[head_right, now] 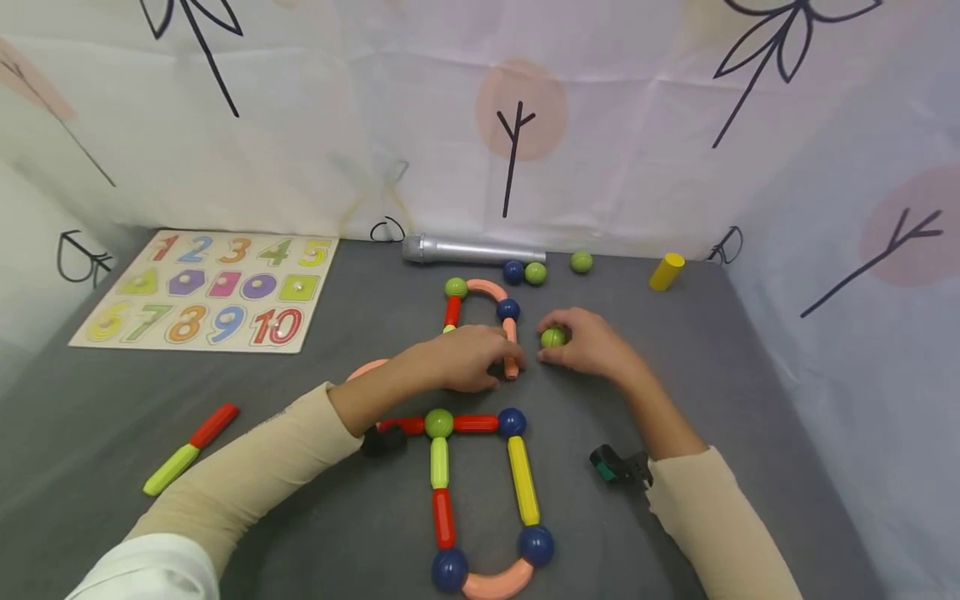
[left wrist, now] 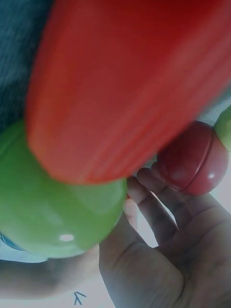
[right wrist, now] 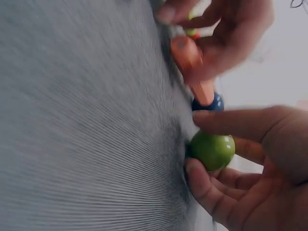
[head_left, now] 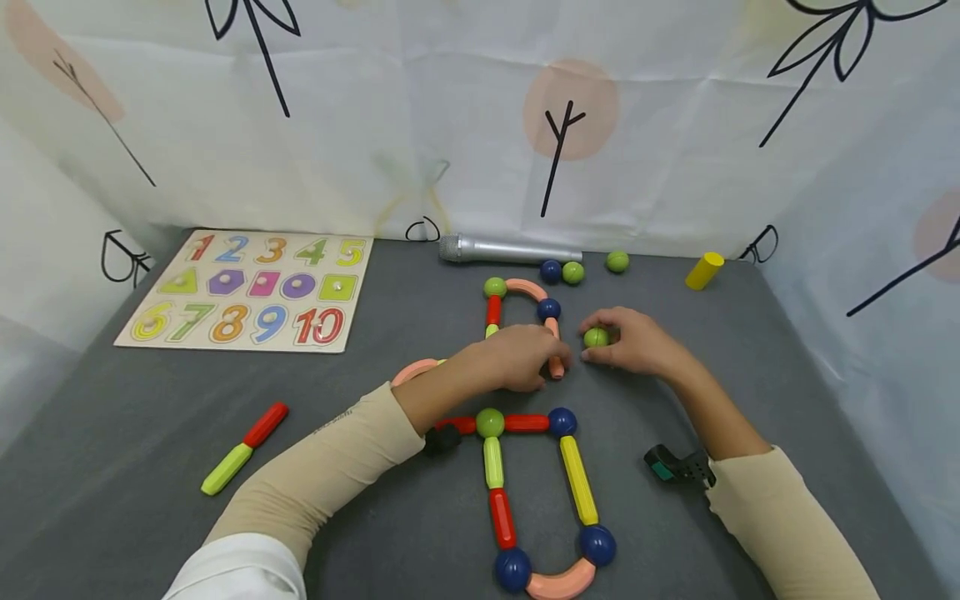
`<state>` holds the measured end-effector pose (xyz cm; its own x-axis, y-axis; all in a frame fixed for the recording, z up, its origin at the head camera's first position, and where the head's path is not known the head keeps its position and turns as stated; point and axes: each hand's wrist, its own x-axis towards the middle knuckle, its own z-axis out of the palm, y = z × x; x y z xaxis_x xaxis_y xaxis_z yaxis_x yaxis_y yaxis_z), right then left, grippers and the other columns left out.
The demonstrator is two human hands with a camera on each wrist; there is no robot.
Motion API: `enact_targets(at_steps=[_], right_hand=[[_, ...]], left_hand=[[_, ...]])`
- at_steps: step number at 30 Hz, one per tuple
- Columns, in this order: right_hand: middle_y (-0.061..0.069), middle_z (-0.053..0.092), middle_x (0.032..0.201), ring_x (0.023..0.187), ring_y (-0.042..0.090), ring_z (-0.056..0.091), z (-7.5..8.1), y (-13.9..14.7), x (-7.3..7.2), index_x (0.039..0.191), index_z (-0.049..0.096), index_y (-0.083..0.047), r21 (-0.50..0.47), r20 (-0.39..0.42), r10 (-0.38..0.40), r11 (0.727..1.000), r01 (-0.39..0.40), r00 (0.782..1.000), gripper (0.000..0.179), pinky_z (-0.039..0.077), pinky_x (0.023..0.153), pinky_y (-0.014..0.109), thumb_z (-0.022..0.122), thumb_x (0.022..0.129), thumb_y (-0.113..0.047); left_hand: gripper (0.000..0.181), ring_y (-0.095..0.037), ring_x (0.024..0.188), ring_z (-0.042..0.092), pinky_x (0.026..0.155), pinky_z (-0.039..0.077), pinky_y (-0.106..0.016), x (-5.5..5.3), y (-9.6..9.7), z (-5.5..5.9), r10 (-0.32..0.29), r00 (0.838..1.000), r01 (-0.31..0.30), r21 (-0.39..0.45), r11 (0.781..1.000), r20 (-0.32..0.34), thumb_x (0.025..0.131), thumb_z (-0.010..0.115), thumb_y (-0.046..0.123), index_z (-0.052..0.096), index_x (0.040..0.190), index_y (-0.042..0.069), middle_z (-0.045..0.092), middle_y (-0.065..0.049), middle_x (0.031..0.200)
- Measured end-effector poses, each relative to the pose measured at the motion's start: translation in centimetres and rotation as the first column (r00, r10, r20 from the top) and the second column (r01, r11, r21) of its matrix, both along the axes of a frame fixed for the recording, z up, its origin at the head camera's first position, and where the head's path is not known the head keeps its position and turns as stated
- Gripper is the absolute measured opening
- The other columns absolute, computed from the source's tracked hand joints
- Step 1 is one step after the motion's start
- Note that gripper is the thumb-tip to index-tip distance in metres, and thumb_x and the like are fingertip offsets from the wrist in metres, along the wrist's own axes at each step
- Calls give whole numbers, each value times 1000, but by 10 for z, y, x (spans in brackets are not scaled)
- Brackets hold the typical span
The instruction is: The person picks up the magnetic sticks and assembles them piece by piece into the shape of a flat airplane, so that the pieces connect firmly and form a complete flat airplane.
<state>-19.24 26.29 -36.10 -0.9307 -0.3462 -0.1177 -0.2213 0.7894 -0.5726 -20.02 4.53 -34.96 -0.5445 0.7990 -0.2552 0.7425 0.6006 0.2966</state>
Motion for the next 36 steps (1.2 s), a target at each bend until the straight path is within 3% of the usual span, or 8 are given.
enact_targets(at_steps=[4,11,18,22,25,29,33,36], right_hand=[[14,62,104,74,22,58,1,-2,20,122,63,3,-124,85,41,992,-30,996,35,49,64,35,71,90,-8],[14,66,95,68,25,66,1,-18,42,131,44,6,-308,221,28,950,42,975,54,55,63,37,74,90,-13],[11,62,89,66,22,64,-4,-34,47,138,39,4,-291,170,-17,954,67,985,65,53,61,37,77,90,-18],[11,62,87,65,22,64,-6,-37,47,138,39,3,-272,167,-36,959,82,985,66,52,61,38,78,89,-18],[10,61,87,63,22,62,-7,-38,47,139,39,4,-251,162,-39,965,80,986,67,51,60,37,77,89,-19],[9,59,87,60,20,60,-7,-40,48,140,39,4,-214,141,-40,974,70,989,69,49,57,36,78,88,-21],[9,59,88,60,19,59,-6,-42,49,141,38,4,-210,130,-26,976,53,991,72,49,57,36,79,87,-22],[9,59,88,60,20,59,-4,-42,49,142,37,5,-220,123,-21,974,48,992,74,49,57,36,79,87,-22]], left_hand=[[50,-15,100,54,88,47,-30,0,1,-2,39,999,-39,33,999,-8,89,75,10,61,137,18,61,-2,120],[56,-17,96,53,79,45,-28,1,1,0,53,999,-52,44,998,-5,89,74,8,57,142,17,60,-3,119],[46,-17,97,51,78,42,-28,1,-1,1,40,999,-41,63,997,22,90,73,7,61,134,15,61,-2,113],[51,-17,107,55,84,47,-30,1,-16,9,76,996,-81,96,992,53,92,73,9,58,140,17,60,-4,125],[54,-21,112,59,88,49,-36,-1,-44,25,148,987,-156,174,972,56,93,73,11,54,144,15,59,-8,131],[49,-26,109,62,88,49,-42,5,-100,48,271,962,-265,275,924,16,93,73,12,57,139,12,62,-9,123],[41,-27,108,61,87,50,-45,24,-167,59,376,926,-363,307,880,19,92,74,12,63,131,10,63,-7,120],[35,-28,105,61,86,50,-48,44,-215,59,456,889,-448,265,854,31,91,75,13,66,124,8,65,-7,118]])
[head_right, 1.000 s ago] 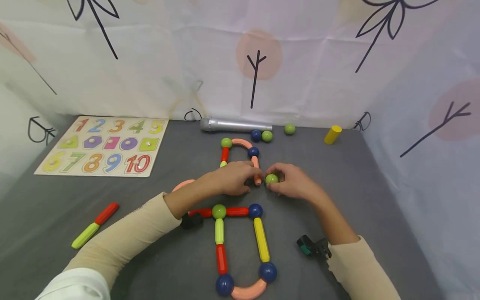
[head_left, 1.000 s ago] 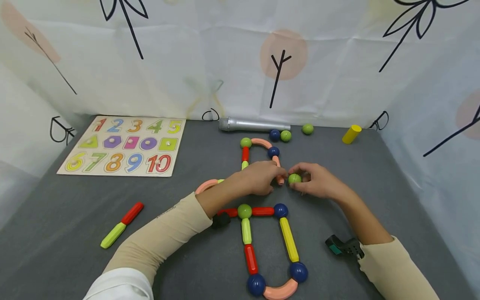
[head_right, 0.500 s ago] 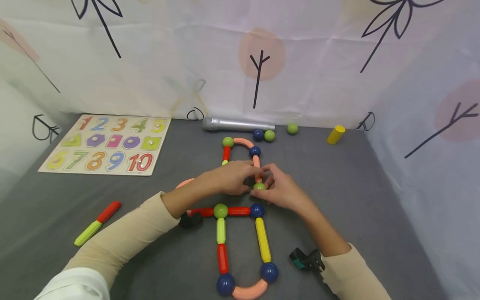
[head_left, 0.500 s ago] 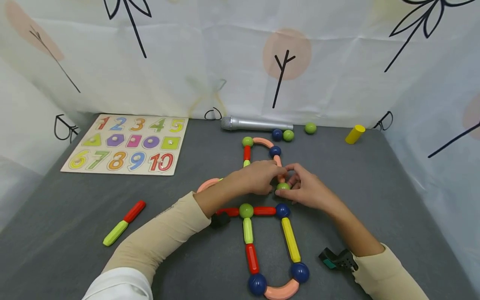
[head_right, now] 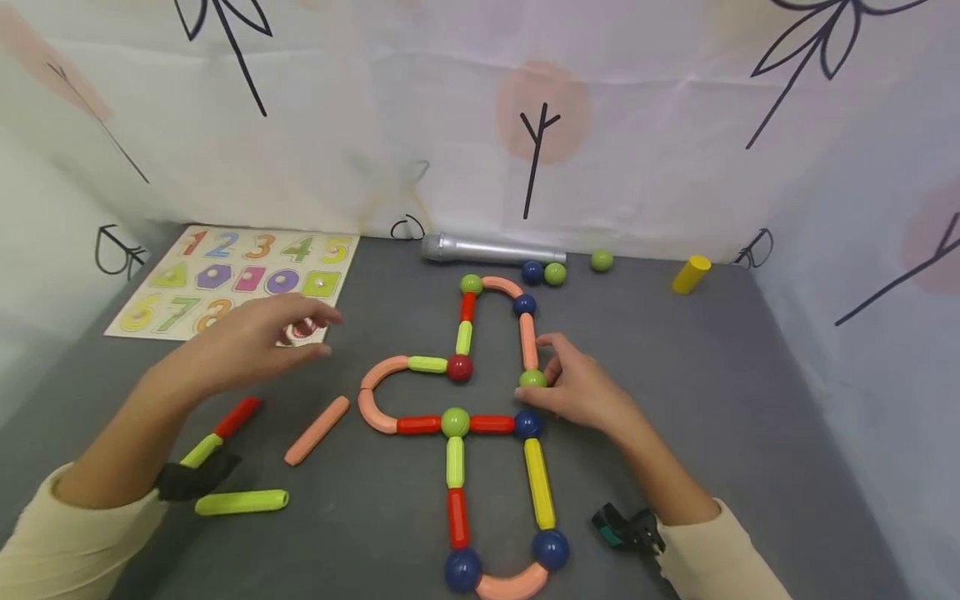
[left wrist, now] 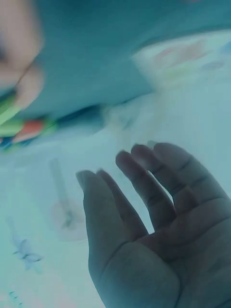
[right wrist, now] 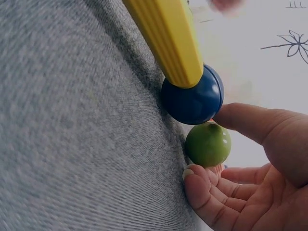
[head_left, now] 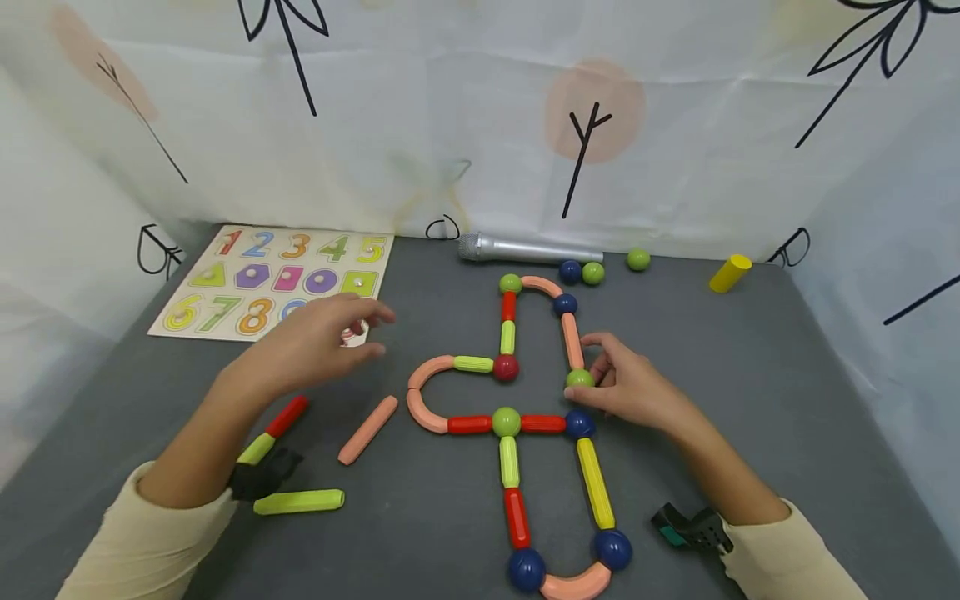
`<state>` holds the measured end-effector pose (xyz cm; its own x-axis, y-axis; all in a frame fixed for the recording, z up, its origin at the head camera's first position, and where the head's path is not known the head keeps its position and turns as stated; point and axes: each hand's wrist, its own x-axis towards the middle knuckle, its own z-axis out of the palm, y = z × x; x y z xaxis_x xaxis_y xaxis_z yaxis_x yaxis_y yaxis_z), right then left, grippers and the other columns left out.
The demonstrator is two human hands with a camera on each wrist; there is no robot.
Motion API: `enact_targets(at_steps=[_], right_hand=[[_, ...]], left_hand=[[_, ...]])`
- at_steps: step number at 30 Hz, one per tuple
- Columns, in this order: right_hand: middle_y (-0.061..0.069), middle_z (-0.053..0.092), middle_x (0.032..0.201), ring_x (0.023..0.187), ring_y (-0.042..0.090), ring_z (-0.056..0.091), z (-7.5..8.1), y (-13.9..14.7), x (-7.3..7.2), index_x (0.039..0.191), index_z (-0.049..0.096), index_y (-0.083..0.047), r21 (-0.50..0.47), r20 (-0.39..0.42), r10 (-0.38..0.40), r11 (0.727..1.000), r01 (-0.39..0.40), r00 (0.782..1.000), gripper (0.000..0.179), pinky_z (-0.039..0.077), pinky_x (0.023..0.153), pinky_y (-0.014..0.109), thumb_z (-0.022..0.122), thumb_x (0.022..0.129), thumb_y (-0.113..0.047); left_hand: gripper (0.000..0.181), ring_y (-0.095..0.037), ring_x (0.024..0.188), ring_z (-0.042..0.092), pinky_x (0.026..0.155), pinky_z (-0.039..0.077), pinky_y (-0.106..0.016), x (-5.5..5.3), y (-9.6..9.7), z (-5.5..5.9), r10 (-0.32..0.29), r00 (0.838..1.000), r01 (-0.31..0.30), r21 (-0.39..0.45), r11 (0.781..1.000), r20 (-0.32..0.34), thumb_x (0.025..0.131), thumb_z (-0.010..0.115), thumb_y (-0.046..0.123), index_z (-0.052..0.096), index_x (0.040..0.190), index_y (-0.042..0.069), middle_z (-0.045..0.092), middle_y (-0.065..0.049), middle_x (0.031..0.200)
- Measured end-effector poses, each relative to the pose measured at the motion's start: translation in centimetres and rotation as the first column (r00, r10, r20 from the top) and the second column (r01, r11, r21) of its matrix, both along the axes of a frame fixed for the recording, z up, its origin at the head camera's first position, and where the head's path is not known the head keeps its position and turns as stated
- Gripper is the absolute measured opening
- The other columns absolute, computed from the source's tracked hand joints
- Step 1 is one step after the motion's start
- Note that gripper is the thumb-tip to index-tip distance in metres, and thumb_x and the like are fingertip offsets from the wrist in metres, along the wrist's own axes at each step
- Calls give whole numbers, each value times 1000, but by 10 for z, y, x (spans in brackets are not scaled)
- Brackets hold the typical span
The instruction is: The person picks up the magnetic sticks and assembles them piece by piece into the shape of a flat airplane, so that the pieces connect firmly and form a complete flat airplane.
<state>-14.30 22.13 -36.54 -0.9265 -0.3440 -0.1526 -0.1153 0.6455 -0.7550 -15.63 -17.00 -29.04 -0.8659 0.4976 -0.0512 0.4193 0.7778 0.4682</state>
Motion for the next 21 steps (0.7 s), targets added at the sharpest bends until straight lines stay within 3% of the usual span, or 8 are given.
enact_targets(at_steps=[5,7,10,12,15,18,20,21], right_hand=[[9,60,88,61,20,59,1,2,1,142,38,6,7,-13,10,1000,-10,1000,73,49,57,35,79,88,-20],[8,60,88,62,19,58,1,3,1,142,38,6,20,-15,15,1000,-14,1000,72,48,57,34,78,88,-20],[8,60,88,63,19,58,2,5,2,142,38,5,35,-10,19,999,-19,1000,72,48,57,34,78,89,-21],[8,59,89,63,19,58,2,6,2,142,38,5,38,-2,22,999,-22,1000,72,48,57,34,78,89,-22],[8,59,90,65,19,58,2,7,1,142,39,4,36,4,33,999,-33,999,71,48,58,34,77,90,-23],[8,59,90,65,19,58,2,8,1,142,39,4,30,3,45,999,-45,999,70,49,58,34,77,90,-22],[8,59,90,65,19,59,1,9,1,142,40,5,27,2,51,998,-51,999,69,49,58,34,77,90,-21],[8,59,90,65,19,59,1,9,1,142,40,5,26,4,54,998,-54,999,69,49,58,34,77,90,-21]], left_hand=[[32,-24,97,62,80,51,-48,40,-59,-17,109,993,-102,-127,987,49,88,79,29,70,114,12,67,-2,109],[42,-21,93,60,77,51,-46,56,-73,-26,126,988,-108,-192,975,84,83,82,42,69,113,15,65,0,107],[73,-22,96,58,75,51,-48,80,-83,-36,169,969,-110,-297,949,181,67,85,62,64,123,20,59,-2,114],[99,-27,99,58,72,52,-52,95,-84,-40,213,948,-115,-370,922,237,54,86,72,57,133,19,55,-8,121],[129,-30,97,60,65,50,-55,120,-86,-44,319,913,-180,-451,874,256,41,86,76,43,146,16,48,-15,127],[135,-29,83,60,60,49,-53,136,-92,-53,416,864,-250,-475,844,283,41,90,70,33,149,12,44,-23,122],[131,-28,76,58,62,49,-53,140,-97,-64,463,822,-278,-476,834,330,45,92,64,29,147,11,42,-26,117],[128,-28,75,57,62,49,-53,141,-101,-69,470,812,-288,-463,838,346,47,93,62,28,145,10,41,-28,115]])
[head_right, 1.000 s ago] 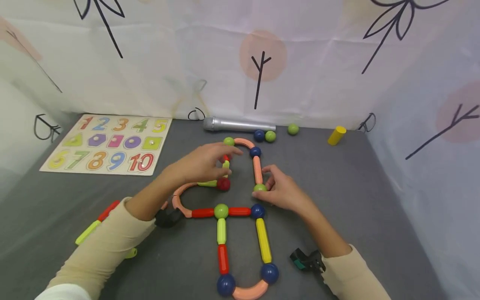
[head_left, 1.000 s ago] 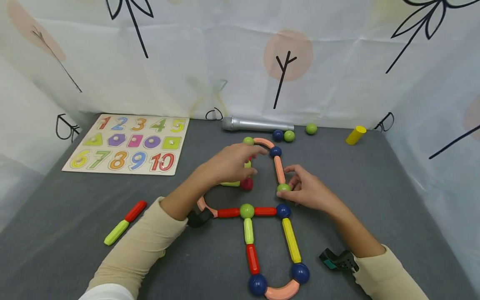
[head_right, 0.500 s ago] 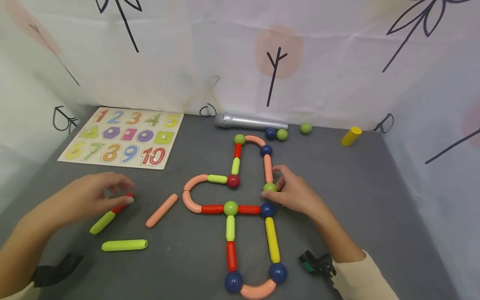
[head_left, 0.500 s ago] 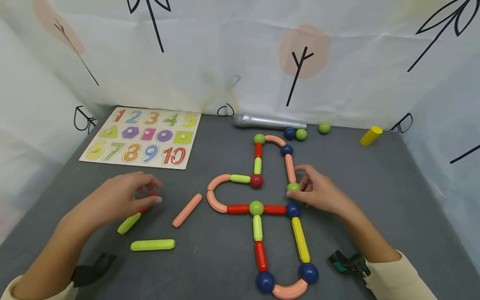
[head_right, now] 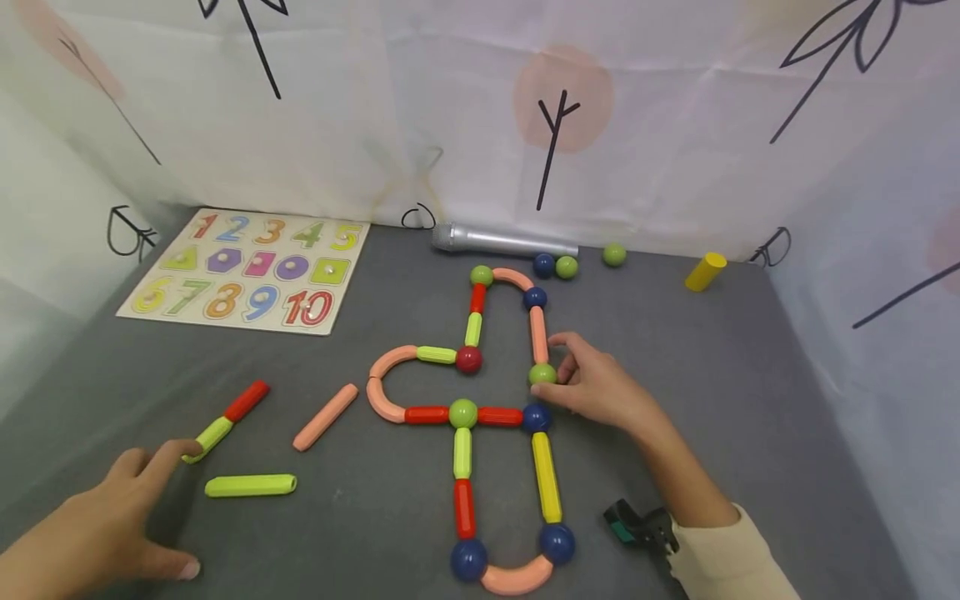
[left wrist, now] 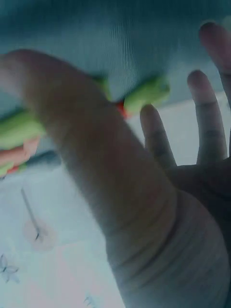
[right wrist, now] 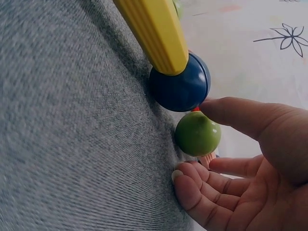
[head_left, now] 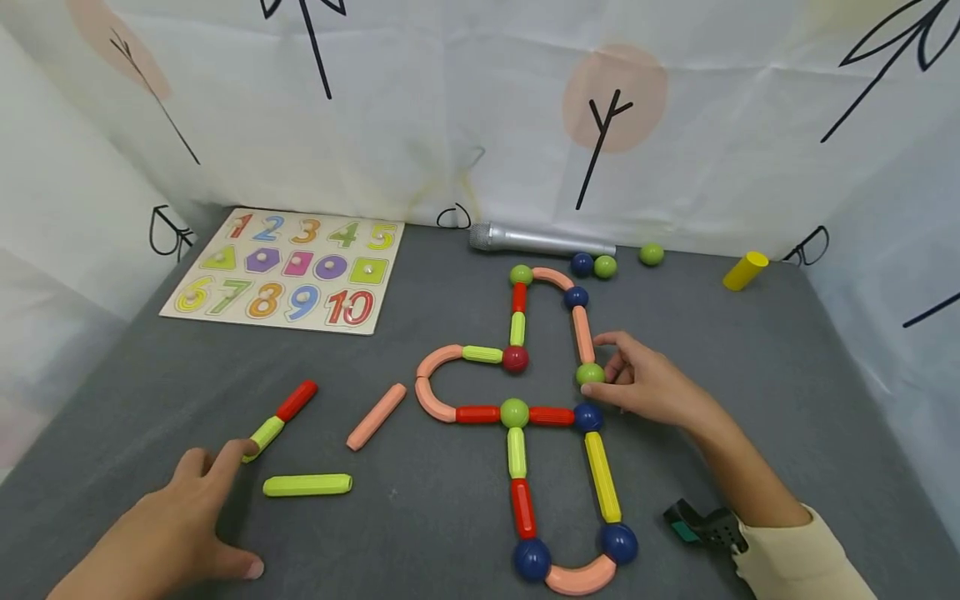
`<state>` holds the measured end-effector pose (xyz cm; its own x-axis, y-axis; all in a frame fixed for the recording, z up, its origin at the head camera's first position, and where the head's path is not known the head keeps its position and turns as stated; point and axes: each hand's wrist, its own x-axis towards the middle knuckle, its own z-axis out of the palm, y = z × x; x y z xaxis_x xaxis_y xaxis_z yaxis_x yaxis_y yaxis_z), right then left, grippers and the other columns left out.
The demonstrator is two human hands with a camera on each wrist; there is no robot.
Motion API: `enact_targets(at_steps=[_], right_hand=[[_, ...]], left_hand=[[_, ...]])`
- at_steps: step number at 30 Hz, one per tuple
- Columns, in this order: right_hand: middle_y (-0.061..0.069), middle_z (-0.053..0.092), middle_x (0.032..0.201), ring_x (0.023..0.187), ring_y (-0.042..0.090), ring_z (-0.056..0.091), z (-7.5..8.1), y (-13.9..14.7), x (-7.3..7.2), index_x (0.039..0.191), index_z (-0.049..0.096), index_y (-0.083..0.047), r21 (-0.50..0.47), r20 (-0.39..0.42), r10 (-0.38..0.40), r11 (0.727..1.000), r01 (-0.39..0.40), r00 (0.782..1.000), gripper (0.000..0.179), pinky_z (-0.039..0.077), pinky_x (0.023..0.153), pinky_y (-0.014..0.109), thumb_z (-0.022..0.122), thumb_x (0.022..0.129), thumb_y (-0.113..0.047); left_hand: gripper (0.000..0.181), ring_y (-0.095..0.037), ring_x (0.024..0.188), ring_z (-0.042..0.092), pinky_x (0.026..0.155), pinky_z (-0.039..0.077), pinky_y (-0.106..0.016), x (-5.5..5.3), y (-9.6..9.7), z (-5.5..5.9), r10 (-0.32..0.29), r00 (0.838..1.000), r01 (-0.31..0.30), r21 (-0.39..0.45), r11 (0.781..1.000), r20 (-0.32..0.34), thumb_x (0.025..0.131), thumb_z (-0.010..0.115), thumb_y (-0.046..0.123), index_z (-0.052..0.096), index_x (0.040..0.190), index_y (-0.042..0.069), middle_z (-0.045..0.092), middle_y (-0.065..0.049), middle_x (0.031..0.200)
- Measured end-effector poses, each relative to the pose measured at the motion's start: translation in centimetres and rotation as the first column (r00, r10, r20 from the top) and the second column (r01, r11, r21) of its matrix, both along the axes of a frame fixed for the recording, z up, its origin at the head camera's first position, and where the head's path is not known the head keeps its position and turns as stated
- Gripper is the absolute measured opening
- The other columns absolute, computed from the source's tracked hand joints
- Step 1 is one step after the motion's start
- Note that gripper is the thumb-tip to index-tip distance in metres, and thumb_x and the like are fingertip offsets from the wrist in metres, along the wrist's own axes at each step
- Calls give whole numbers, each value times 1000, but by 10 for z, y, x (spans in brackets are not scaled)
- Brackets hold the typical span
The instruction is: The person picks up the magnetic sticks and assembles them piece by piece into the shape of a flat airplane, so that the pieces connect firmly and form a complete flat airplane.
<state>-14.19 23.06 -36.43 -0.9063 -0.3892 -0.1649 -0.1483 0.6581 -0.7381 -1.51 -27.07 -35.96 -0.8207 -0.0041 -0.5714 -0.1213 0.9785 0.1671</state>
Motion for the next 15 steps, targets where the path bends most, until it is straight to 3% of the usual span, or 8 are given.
enact_targets(at_steps=[3,5,8,11,15], right_hand=[[8,59,90,65,19,59,0,1,0,142,40,5,0,1,4,1000,-4,1000,68,49,58,34,77,90,-21],[8,59,90,65,19,59,0,2,0,142,40,5,1,1,5,1000,-5,1000,68,50,59,34,77,90,-21],[8,59,90,66,19,59,1,2,1,141,40,5,-1,5,5,1000,-5,1000,68,50,59,34,76,90,-21],[9,59,90,65,20,59,1,2,1,141,40,5,-2,5,-1,1000,1,1000,68,50,59,34,77,90,-21],[9,59,90,66,20,59,1,2,1,141,40,4,1,10,-1,1000,1,1000,68,50,59,34,76,90,-22]], left_hand=[[123,-31,76,57,64,49,-52,-4,-8,-12,46,999,-46,31,998,-7,50,90,64,26,139,7,40,-29,112],[128,-35,78,57,66,49,-54,-7,-11,-14,76,996,-74,49,996,-42,51,89,68,22,140,4,35,-32,116],[142,-47,85,57,66,48,-58,-18,-14,-12,72,991,-64,74,995,-111,50,86,73,11,149,5,22,-37,130],[144,-49,93,56,67,49,-60,-31,-14,-8,-7,986,24,99,995,-165,52,86,73,8,157,11,16,-36,138],[111,-30,90,59,70,51,-53,-42,-9,-4,-125,961,158,121,980,-247,69,84,60,30,155,15,40,-25,133]])
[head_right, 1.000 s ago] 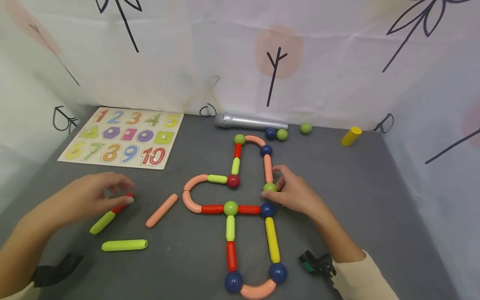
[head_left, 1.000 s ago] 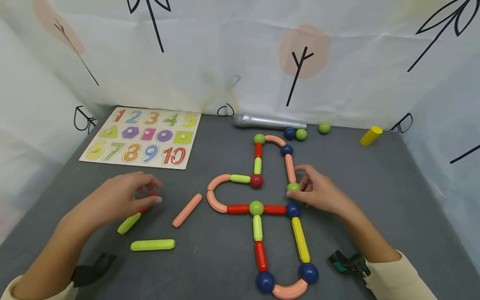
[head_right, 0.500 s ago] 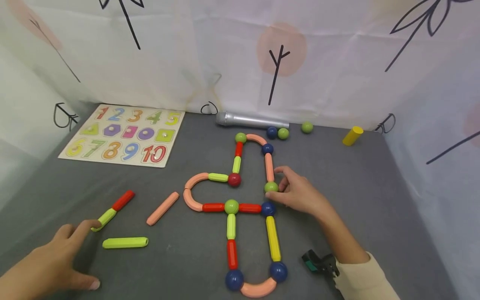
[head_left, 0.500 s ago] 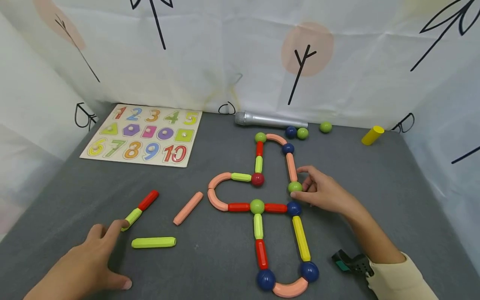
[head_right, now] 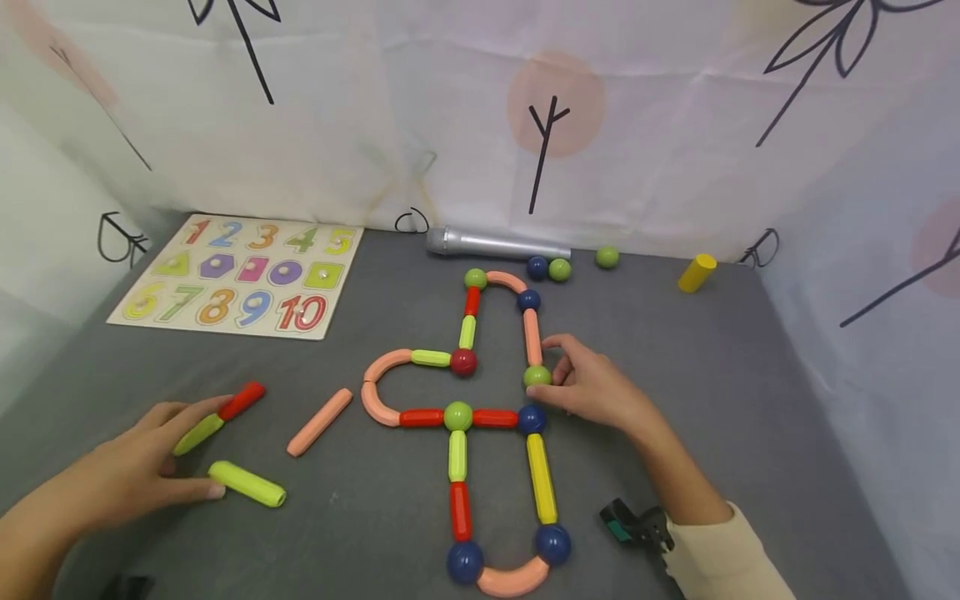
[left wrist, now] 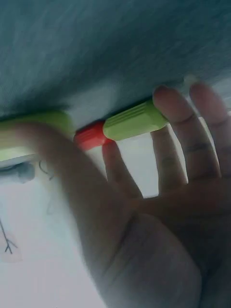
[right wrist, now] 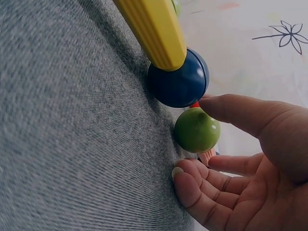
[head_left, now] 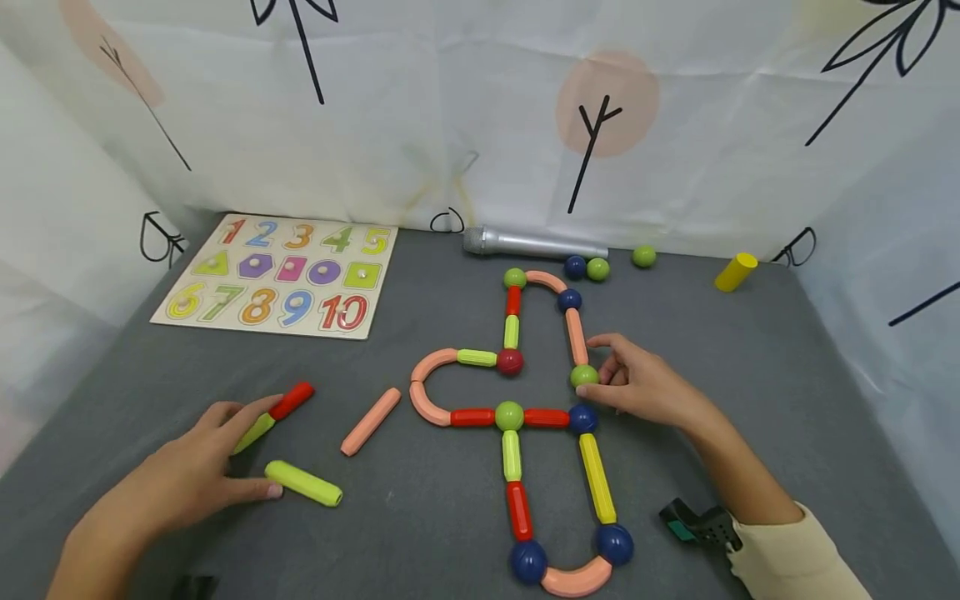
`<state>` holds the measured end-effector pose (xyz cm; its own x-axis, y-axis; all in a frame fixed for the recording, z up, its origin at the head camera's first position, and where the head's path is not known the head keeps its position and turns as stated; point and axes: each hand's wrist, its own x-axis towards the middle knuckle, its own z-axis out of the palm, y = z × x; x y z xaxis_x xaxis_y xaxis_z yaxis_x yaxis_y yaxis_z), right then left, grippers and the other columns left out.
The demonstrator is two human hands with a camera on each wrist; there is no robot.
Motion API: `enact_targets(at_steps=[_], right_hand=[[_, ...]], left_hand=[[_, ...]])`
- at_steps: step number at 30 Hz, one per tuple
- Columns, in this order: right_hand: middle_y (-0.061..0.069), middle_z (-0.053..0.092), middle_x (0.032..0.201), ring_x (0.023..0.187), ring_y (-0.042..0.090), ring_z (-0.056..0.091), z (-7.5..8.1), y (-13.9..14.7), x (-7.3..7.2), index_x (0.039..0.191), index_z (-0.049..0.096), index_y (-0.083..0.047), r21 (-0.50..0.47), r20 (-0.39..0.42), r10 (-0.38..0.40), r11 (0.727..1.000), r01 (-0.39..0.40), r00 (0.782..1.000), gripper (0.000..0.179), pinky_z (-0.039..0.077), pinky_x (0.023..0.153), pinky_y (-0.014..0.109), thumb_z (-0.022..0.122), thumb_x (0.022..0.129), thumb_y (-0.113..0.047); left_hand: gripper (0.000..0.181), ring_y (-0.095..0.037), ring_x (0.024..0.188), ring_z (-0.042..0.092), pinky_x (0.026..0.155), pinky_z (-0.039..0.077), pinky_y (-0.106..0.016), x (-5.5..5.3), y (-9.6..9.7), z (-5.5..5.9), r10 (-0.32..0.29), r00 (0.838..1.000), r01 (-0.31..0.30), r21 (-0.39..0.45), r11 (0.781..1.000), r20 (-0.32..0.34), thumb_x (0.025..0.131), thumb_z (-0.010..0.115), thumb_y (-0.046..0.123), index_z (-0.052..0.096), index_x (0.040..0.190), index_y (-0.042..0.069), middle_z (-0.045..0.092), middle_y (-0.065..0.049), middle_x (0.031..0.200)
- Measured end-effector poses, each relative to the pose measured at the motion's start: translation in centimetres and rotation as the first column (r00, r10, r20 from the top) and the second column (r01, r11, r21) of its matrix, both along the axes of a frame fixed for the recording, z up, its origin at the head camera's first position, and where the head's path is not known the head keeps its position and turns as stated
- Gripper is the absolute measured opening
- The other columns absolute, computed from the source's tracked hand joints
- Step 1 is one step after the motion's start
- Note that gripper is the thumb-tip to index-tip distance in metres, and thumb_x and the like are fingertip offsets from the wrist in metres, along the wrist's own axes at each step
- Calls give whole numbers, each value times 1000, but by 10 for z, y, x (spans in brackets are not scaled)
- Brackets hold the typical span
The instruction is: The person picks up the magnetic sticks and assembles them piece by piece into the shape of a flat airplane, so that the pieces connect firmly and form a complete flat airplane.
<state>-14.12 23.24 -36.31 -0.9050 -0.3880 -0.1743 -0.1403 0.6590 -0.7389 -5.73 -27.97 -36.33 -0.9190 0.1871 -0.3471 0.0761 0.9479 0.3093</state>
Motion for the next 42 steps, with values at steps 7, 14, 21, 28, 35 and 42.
enact_targets(at_steps=[7,14,21,28,35,42], right_hand=[[8,59,89,64,19,58,-1,0,0,141,41,5,3,-4,14,1000,-14,1000,67,49,58,33,76,91,-20],[7,59,88,63,19,57,-2,-1,-1,141,41,4,-2,-11,24,1000,-24,1000,66,48,57,32,75,91,-20],[6,58,87,65,19,56,-3,0,-2,140,42,5,0,-27,29,1000,-29,999,63,47,57,31,75,91,-19],[7,58,87,64,20,56,-2,0,-1,140,42,5,7,-28,24,1000,-24,999,63,46,57,31,75,91,-19],[6,58,87,63,20,56,-1,0,0,140,42,5,5,-21,17,1000,-17,1000,62,46,57,32,74,92,-18],[7,58,87,63,20,56,-1,0,0,141,41,5,-1,-16,24,1000,-24,1000,63,46,56,31,74,92,-18]], left_hand=[[48,-24,80,59,64,51,-50,-13,31,-3,-59,968,54,-28,998,-245,87,80,24,62,130,13,60,-13,110],[28,-18,66,50,54,43,-39,-28,55,-3,-57,970,44,-62,997,-236,90,74,22,62,113,10,58,-3,87],[30,-19,59,46,49,35,-35,-40,65,-4,-26,983,11,-82,997,-183,89,61,19,55,117,8,53,-3,81],[28,-18,54,41,49,31,-34,-52,61,0,-26,984,17,-54,998,-176,93,55,14,57,120,7,47,0,68],[30,-19,58,45,52,34,-35,-62,45,28,19,985,-21,-9,1000,-172,98,55,21,58,124,7,48,-2,70],[43,-22,69,56,59,42,-39,-71,35,64,38,966,-21,69,997,-255,100,58,27,48,135,4,63,-13,94]])
